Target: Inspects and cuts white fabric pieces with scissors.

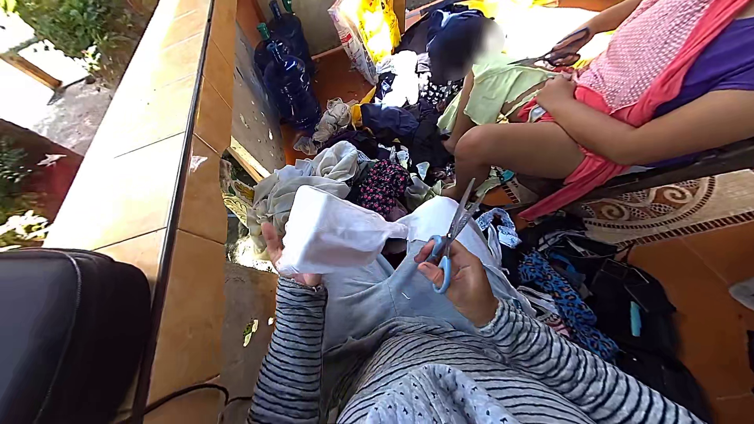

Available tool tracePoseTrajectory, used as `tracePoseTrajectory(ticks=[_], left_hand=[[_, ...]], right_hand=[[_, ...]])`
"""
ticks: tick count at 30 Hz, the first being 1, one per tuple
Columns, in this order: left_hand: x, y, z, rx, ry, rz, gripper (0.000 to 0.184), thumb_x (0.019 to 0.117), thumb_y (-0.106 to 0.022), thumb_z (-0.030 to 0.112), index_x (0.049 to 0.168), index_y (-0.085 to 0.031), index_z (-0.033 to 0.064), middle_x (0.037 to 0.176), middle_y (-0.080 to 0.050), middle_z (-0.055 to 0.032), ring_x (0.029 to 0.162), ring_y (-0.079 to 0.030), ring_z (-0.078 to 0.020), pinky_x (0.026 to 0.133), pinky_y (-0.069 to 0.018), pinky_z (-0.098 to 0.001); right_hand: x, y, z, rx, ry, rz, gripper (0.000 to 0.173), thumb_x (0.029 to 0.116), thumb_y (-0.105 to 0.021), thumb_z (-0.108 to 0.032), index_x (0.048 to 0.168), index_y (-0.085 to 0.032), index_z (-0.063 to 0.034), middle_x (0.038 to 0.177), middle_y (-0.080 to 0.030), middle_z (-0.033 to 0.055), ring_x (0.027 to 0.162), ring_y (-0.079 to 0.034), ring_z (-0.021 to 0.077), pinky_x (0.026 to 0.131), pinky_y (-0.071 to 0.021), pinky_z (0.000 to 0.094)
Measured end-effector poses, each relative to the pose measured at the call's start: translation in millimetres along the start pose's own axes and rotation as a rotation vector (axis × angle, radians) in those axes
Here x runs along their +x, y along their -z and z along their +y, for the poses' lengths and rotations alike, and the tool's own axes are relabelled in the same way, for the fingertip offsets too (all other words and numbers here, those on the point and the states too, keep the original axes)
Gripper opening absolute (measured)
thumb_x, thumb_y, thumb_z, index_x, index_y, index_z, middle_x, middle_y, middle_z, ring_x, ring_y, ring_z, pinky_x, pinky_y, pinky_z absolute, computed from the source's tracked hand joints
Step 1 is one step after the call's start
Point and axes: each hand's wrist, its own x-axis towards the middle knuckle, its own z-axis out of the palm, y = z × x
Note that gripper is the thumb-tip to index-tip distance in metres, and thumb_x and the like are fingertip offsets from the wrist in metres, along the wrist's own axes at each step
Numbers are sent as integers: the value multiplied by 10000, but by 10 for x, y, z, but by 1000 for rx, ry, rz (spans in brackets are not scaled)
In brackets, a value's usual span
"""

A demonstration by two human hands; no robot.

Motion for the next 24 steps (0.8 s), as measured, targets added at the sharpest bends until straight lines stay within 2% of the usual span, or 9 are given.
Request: tracePoseTrajectory(ticks=[2,4,8,11,13,15,17,22,24], left_hand=[[-88,-253,-168,116,-104,431,557,1037,-354,573,1099,-699,141,983,-750,4,929,-709,-82,845,-590,-300],[-130,-217,-409,12,-153,651,583,1074,-201,522,1123,-623,123,986,-719,-52,941,-699,-164,808,-599,-384],[-72,-222,-342,-173,-177,630,822,1008,-130,686,1102,-659,64,988,-743,-117,954,-728,-260,823,-610,-483],[-96,-282,-442,-187,-85,736,838,990,-83,737,1279,-543,99,1132,-691,-125,1082,-677,-276,907,-572,-503],[-146,-414,-489,-272,37,657,758,1013,-224,674,1320,-558,67,1227,-678,-174,1159,-661,-324,972,-553,-524],[-202,-537,-456,-162,97,564,391,1022,-447,344,1178,-631,36,1108,-719,-188,1049,-712,-324,910,-590,-510],[-222,-648,-418,99,157,516,230,951,-592,197,1127,-650,62,1016,-752,-130,961,-744,-242,860,-619,-439],[-219,-811,-619,505,147,485,309,885,-637,-61,1178,-541,-33,961,-751,-95,893,-748,-190,860,-629,-396],[-261,-750,-718,595,120,364,317,856,-681,-92,1149,-576,-28,967,-760,-69,906,-746,-167,871,-625,-380]], right_hand=[[-41,-32,29,60,-52,15,259,901,-727,-201,1074,-601,-55,932,-700,-71,790,-648,-14,685,-550,167],[-74,-44,57,101,-89,13,237,903,-722,-186,1063,-601,-60,917,-690,-73,768,-639,-11,669,-544,163],[-127,-9,86,112,-140,8,222,895,-725,-156,1056,-602,-65,908,-686,-73,776,-649,0,680,-557,173],[-145,-9,95,115,-179,17,212,886,-722,-128,1045,-598,-63,888,-688,-71,761,-654,4,683,-564,173],[-143,-9,104,112,-181,14,205,884,-725,-127,1040,-608,-64,884,-690,-68,752,-651,4,672,-556,172],[-142,-19,96,97,-170,16,212,879,-736,-123,1041,-612,-64,894,-686,-69,753,-644,0,666,-553,172],[-79,-24,76,84,-131,20,254,851,-762,-116,1050,-619,-53,924,-708,-55,761,-649,6,660,-545,179],[138,-105,-87,-87,118,-89,478,817,-853,-315,1102,-649,11,1025,-713,14,806,-593,-24,696,-506,163],[147,-195,-132,-161,140,-73,378,813,-833,-226,1024,-668,40,920,-714,32,783,-633,-20,713,-548,162]])
